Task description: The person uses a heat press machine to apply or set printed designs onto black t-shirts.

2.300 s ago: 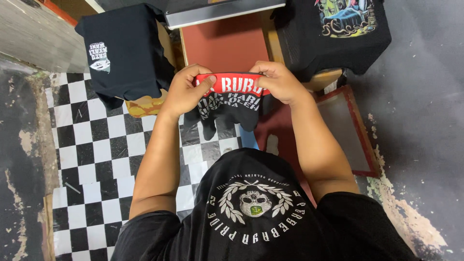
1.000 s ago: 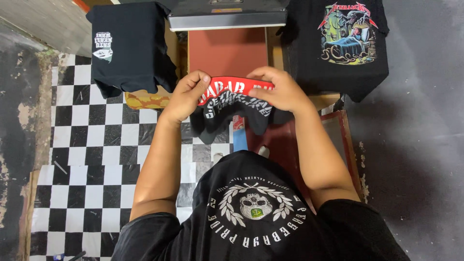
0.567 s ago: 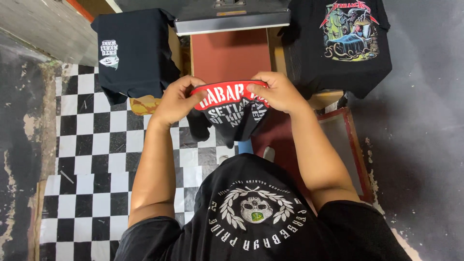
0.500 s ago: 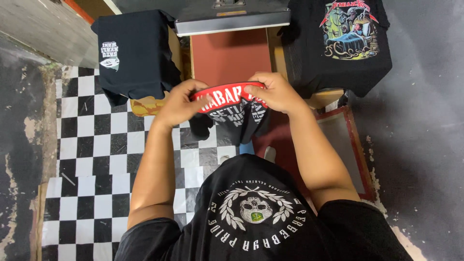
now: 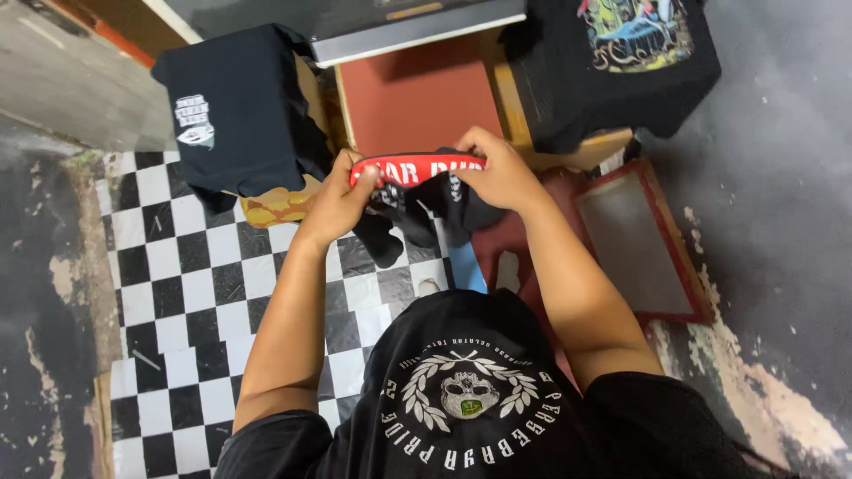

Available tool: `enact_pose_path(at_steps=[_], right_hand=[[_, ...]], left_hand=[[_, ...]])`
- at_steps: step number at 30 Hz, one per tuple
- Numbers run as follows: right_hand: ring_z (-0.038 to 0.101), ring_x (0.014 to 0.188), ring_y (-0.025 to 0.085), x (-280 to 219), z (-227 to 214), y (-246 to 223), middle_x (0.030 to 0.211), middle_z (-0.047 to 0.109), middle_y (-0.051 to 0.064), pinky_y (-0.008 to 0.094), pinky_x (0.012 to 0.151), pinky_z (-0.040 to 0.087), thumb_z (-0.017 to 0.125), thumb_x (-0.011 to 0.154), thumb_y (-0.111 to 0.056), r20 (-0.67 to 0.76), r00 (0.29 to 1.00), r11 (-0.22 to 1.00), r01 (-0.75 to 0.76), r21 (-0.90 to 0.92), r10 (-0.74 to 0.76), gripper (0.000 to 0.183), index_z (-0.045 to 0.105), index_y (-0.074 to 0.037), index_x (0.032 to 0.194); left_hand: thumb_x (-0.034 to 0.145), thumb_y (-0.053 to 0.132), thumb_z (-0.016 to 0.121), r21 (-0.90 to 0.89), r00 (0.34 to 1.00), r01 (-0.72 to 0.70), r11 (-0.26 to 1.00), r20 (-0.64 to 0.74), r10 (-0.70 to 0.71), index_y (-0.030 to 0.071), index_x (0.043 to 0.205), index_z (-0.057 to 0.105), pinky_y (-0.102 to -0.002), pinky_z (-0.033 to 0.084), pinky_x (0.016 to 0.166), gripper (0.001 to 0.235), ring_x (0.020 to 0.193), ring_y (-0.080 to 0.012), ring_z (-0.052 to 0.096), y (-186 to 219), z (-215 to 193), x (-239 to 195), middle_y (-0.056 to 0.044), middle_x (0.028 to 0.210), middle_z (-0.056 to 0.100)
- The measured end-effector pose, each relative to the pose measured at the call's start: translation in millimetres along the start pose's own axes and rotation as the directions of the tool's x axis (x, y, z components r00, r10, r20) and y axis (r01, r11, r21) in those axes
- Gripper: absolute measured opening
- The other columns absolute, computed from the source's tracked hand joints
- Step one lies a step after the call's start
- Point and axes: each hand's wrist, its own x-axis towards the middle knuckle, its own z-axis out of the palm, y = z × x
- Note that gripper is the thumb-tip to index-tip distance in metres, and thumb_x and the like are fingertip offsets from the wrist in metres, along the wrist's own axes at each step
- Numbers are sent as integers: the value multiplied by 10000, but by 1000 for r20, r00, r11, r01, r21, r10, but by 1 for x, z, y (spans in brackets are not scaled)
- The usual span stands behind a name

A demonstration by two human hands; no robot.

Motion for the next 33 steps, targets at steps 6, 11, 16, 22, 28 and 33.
enact_pose_path(at_steps=[6, 11, 16, 22, 28, 33], right_hand=[[635, 968, 209, -9, -5, 1, 1053, 652, 191, 348, 836, 531, 725, 924, 9, 8, 982, 980, -190, -56, 191, 297, 493, -40, 1101], [652, 960, 149, -15, -9, -19, 1050, 700, 103, 303, 819, 519, 800, 789, -64, 159, 972, 978, -191, 86, 175, 425, 522, -64, 1110], [641, 900, 165, -15, -17, -1, 923, 685, 123, 333, 796, 507, 844, 826, -35, 63, 997, 966, 54, -253, -39, 259, 645, -13, 991], [667, 819, 113, -13, -46, -10, 846, 690, 51, 302, 730, 525, 769, 768, 41, -74, 997, 996, 10, -87, -17, 281, 580, -18, 967], [611, 899, 109, -8, -78, 30, 964, 610, 17, 270, 775, 510, 739, 767, 120, -13, 1000, 999, 24, 37, -23, 339, 584, -36, 1025], [623, 851, 96, -8, -104, 35, 920, 658, 23, 253, 764, 518, 775, 813, 87, -107, 990, 975, -62, 214, 87, 331, 588, -56, 1047]], left_hand=[[923, -64, 727, -324, 991, -87, 942, 70, 116, 104, 1118, 481, -214, 496, 801, 356, 940, -52, 582, 24, 3, 0, 27, 1012, 596], [868, -160, 696, -216, 966, -256, 942, -91, 241, 80, 1244, 548, -239, 493, 869, 470, 986, -87, 574, 36, -8, 10, 6, 1052, 544], [833, -75, 752, 403, 952, -220, 888, -112, 287, 57, 1203, 689, -328, 519, 829, 398, 935, -263, 643, 45, -9, 12, -101, 1003, 617], [731, -90, 708, 451, 970, -182, 874, -65, 236, 10, 1040, 675, -382, 513, 803, 327, 924, -339, 633, 34, 15, 7, -178, 972, 603], [711, -2, 786, 374, 980, 74, 925, -199, 2, -18, 987, 554, -380, 516, 812, 360, 892, -316, 655, 44, 37, 15, -174, 939, 637], [648, -39, 823, 592, 960, -218, 776, -14, 280, -6, 1009, 632, -397, 510, 817, 409, 964, -392, 649, 46, 55, 19, -198, 981, 677]])
